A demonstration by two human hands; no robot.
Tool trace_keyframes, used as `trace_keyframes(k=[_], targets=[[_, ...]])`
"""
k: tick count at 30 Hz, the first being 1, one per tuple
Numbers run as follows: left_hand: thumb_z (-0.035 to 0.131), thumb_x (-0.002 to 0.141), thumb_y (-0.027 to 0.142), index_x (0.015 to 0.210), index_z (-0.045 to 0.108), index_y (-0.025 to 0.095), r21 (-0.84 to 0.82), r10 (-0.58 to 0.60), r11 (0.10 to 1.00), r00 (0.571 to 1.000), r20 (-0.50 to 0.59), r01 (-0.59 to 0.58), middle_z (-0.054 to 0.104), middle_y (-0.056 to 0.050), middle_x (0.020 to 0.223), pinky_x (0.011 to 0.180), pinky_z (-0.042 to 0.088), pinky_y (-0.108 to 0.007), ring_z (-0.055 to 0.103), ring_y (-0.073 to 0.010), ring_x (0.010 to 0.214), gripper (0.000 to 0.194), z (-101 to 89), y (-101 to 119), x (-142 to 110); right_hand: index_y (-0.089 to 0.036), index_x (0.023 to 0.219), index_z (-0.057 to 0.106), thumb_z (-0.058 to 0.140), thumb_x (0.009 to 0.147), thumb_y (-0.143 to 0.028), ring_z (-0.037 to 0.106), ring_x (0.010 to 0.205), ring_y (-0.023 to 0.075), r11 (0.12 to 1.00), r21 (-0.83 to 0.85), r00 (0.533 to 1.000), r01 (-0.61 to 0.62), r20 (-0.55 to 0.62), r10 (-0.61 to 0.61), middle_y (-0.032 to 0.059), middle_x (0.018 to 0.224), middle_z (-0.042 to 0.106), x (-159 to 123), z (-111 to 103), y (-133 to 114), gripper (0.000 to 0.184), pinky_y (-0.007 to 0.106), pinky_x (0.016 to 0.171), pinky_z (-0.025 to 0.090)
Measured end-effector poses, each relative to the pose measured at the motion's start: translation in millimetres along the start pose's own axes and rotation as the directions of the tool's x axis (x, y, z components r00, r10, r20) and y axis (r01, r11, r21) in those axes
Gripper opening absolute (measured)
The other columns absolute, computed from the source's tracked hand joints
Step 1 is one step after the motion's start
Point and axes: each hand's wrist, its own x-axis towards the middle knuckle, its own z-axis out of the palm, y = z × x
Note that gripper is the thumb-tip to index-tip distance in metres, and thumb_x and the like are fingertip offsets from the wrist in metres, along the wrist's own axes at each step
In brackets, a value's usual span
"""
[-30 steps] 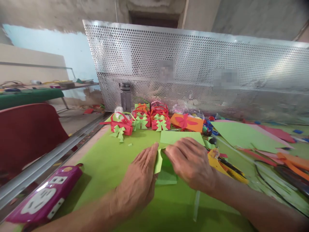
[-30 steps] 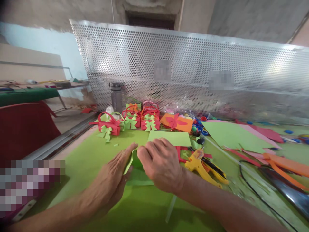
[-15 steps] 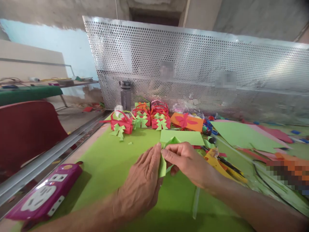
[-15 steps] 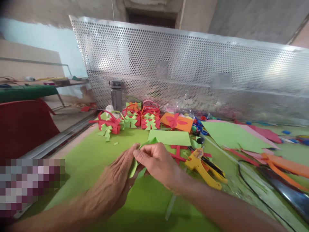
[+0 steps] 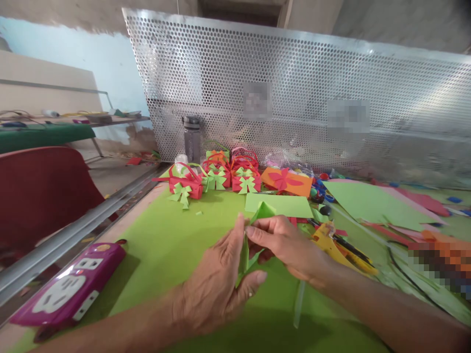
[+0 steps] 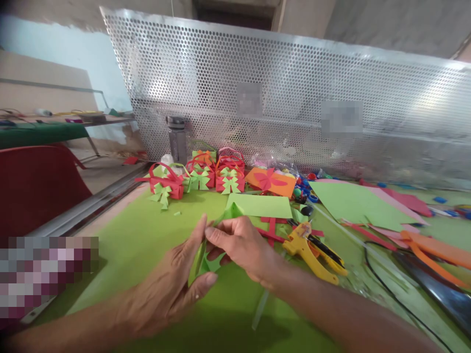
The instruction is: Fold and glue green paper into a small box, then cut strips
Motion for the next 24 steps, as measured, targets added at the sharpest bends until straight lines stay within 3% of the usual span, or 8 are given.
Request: trace_keyframes(k=[4, 8, 12, 17, 24], targets=[[0.031, 0.092, 0.037, 0.139, -0.021, 0.012, -0.035, -0.019, 0.999, 1.000, -0.021, 0.019, 0.053, -0.019, 0.119, 0.084, 0.048, -0.039, 0.054, -0.0255, 0.105, 0.075, -0.6, 2.7, 0.2, -0.015, 0.069, 0.063, 0.065, 0.072, -0.044, 0.056, 0.058, 0.0107, 1.000, 0.003, 1.000, -0.002, 0.005, 0.002, 0.0002, 0.062, 0.061, 1.2, -1.1, 2.5, 0.029, 0.024, 0.055, 0.041], [0.030, 0.092, 0.036, 0.140, -0.019, 0.012, -0.050, -0.026, 0.998, 0.999, -0.020, 0.025, 0.050, -0.020, 0.126, 0.086, 0.048, -0.039, 0.054, -0.0251, 0.108, 0.072, -3.5, 2.8, 2.4, -0.015, 0.070, 0.064, 0.066, 0.071, -0.040, 0.057, 0.059, 0.0107, 1.000, -0.013, 1.000, -0.011, -0.007, 0.011, 0.0001, 0.063, 0.061, 1.1, -1.5, 0.0, 0.025, 0.024, 0.055, 0.042], [0.024, 0.094, 0.032, 0.144, -0.002, 0.019, -0.181, -0.093, 0.980, 0.995, -0.027, 0.087, 0.050, -0.014, 0.131, 0.083, 0.051, -0.038, 0.054, -0.0241, 0.111, 0.058, -4.9, -2.0, 0.7, -0.015, 0.071, 0.065, 0.066, 0.070, -0.036, 0.058, 0.060, 0.0114, 0.999, -0.036, 0.999, -0.041, -0.025, 0.040, 0.0001, 0.064, 0.062, 0.5, -0.6, -2.8, 0.021, 0.024, 0.055, 0.042], [0.024, 0.095, 0.035, 0.141, 0.025, 0.022, -0.403, -0.236, 0.893, 0.971, -0.043, 0.199, 0.051, -0.009, 0.132, 0.088, 0.049, -0.043, 0.049, -0.0260, 0.118, 0.047, -2.3, -9.6, 0.3, -0.015, 0.061, 0.060, 0.063, 0.069, -0.026, 0.054, 0.054, 0.0091, 0.998, -0.056, 0.998, -0.038, -0.051, 0.035, -0.0017, 0.057, 0.058, 1.5, -1.8, -1.8, 0.014, 0.022, 0.052, 0.041], [0.037, 0.093, 0.026, 0.131, 0.043, 0.019, -0.462, -0.292, 0.852, 0.956, -0.030, 0.246, 0.055, -0.006, 0.129, 0.094, 0.047, -0.039, 0.050, -0.0231, 0.118, 0.039, 7.9, -17.1, 6.2, -0.016, 0.059, 0.055, 0.060, 0.072, -0.028, 0.047, 0.049, 0.0068, 0.993, -0.115, 0.998, 0.036, -0.041, -0.040, -0.0041, 0.055, 0.054, 2.7, -8.7, -0.1, 0.018, 0.021, 0.051, 0.039]])
